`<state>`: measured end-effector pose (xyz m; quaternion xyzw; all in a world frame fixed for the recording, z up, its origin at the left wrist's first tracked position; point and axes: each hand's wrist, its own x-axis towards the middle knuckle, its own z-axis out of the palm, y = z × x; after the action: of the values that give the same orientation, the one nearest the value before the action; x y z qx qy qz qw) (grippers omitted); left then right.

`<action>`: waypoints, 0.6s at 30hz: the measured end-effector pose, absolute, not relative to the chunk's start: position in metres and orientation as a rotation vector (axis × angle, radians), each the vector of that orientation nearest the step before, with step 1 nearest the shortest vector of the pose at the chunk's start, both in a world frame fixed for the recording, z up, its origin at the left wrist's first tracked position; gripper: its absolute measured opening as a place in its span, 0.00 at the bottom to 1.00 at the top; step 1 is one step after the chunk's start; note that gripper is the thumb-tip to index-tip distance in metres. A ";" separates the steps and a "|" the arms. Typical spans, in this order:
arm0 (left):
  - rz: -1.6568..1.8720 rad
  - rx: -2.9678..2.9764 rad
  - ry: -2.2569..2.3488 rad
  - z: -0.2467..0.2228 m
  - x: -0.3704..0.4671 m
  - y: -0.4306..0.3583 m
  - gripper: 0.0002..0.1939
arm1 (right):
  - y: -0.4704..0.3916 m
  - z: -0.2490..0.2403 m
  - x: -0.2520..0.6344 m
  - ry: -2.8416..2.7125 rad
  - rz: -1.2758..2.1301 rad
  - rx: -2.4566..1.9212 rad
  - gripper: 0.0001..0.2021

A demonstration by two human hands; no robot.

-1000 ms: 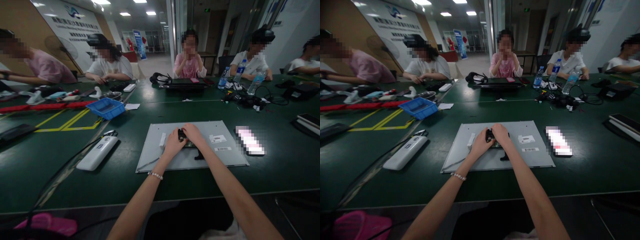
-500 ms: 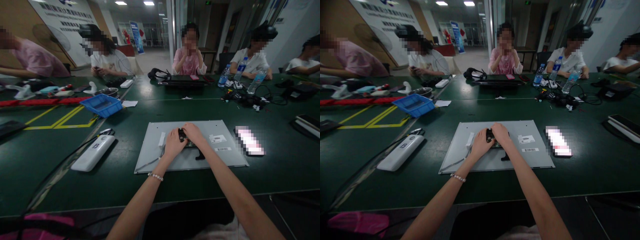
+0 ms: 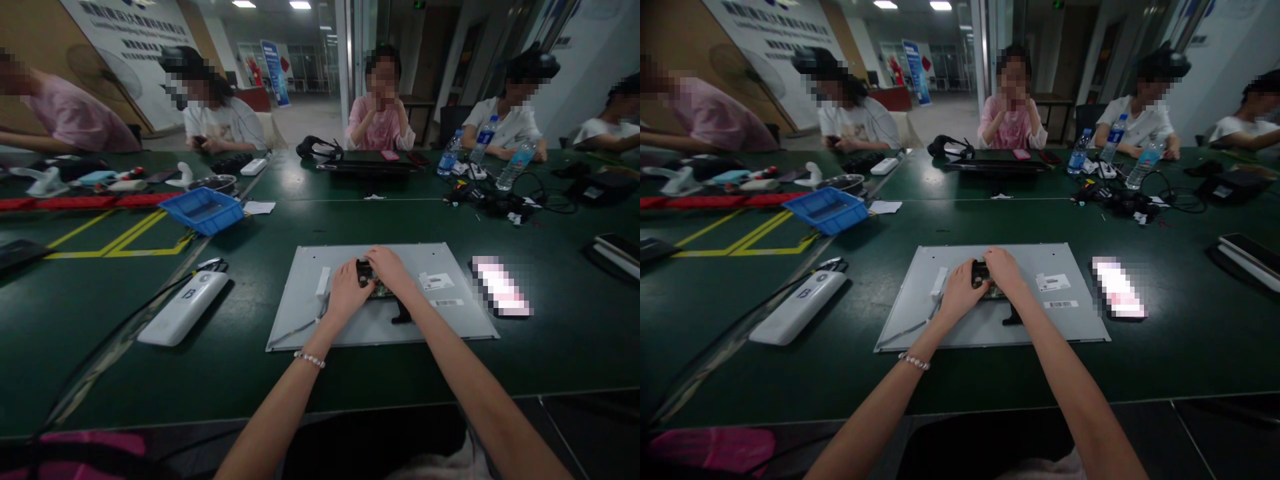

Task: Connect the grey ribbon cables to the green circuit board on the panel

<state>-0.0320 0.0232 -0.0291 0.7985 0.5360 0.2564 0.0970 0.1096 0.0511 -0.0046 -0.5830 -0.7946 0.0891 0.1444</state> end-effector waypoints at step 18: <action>0.760 2.396 1.655 -0.031 -0.031 0.025 0.29 | 0.051 0.005 0.109 -2.436 0.187 -1.681 0.15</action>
<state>-0.0314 0.0255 -0.0309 0.7944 0.5487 0.2520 0.0660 0.1085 0.0508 0.0047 -0.5647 -0.8182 0.0627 0.0881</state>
